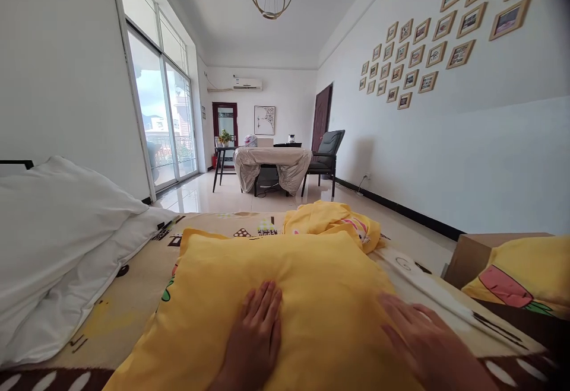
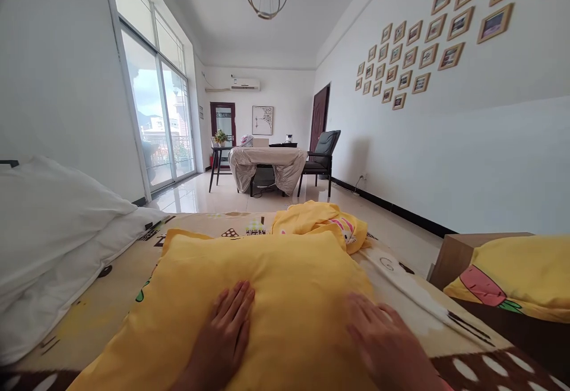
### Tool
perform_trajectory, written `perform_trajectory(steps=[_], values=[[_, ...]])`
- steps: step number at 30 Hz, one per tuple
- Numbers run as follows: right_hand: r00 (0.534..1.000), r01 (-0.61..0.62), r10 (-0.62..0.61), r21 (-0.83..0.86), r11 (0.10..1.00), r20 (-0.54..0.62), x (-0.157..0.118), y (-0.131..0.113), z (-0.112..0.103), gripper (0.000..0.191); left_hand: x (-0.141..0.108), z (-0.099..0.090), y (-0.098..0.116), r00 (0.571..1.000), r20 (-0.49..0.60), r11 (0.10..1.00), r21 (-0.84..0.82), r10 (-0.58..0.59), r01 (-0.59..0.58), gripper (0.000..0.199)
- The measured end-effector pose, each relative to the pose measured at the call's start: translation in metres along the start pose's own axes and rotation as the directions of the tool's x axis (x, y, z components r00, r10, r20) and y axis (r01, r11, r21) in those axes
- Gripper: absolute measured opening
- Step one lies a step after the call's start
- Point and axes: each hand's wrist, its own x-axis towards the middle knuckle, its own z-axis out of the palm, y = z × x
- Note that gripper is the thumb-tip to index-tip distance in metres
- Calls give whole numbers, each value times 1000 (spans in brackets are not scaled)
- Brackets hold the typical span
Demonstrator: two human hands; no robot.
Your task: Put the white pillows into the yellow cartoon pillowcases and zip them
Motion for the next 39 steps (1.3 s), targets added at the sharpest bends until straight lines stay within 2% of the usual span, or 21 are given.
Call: perform_trajectory(steps=[2, 4, 6, 8, 11, 13, 19, 24, 27, 30, 32, 35, 36, 37, 39], values=[[989, 135, -138, 50, 990, 61, 48, -50, 0, 39, 0, 0, 0, 1000, 10, 1000, -4, 3, -3, 50], [969, 204, -221, 152, 967, 109, 84, -95, 14, 43, -2, 0, 0, 999, 32, 1000, -7, 8, -8, 51], [960, 201, -242, 255, 946, 142, 102, -126, 41, 45, -3, 0, -2, 999, 39, 1000, -24, -15, 15, 52], [961, 171, -229, 317, 933, 157, 105, -141, 73, 46, -4, -1, -4, 998, 55, 998, -47, -37, 40, 52], [967, 138, -201, 344, 929, 154, 93, -145, 109, 46, -3, -2, -6, 990, 137, 994, -91, -43, 56, 50], [969, 131, -194, 351, 927, 153, 83, -141, 119, 46, -1, -3, -6, 982, 183, 990, -118, -50, 73, 51], [980, 110, -164, 369, 923, 117, 73, -135, 115, 48, 1, -2, -11, 974, 205, 985, -115, -100, 125, 62], [983, 101, -151, 382, 919, 104, 71, -134, 113, 49, -18, -2, -42, 961, 169, 975, 2, -220, 223, 60], [981, 99, -151, 367, 925, 118, 67, -131, 109, 47, -44, -6, -65, 914, 139, 924, 75, -382, 374, 54], [979, 113, -166, 364, 924, 116, 61, -127, 103, 47, -85, -18, -85, 831, 157, 845, 63, -534, 531, 50], [980, 122, -172, 378, 918, 100, 59, -126, 101, 47, -119, -31, -97, 754, 221, 779, 55, -619, 624, 51], [983, 126, -167, 391, 912, 74, 56, -128, 99, 48, -174, -53, -111, 610, 334, 674, 118, -718, 729, 55], [984, 127, -165, 388, 913, 68, 55, -129, 99, 48, -192, -60, -114, 589, 381, 677, 151, -713, 720, 55], [984, 131, -167, 382, 915, 62, 55, -129, 98, 48, -208, -66, -116, 593, 422, 706, 189, -686, 683, 55], [982, 153, -183, 359, 921, 50, 52, -128, 95, 49, -234, -74, -115, 628, 482, 785, 258, -610, 564, 51]])
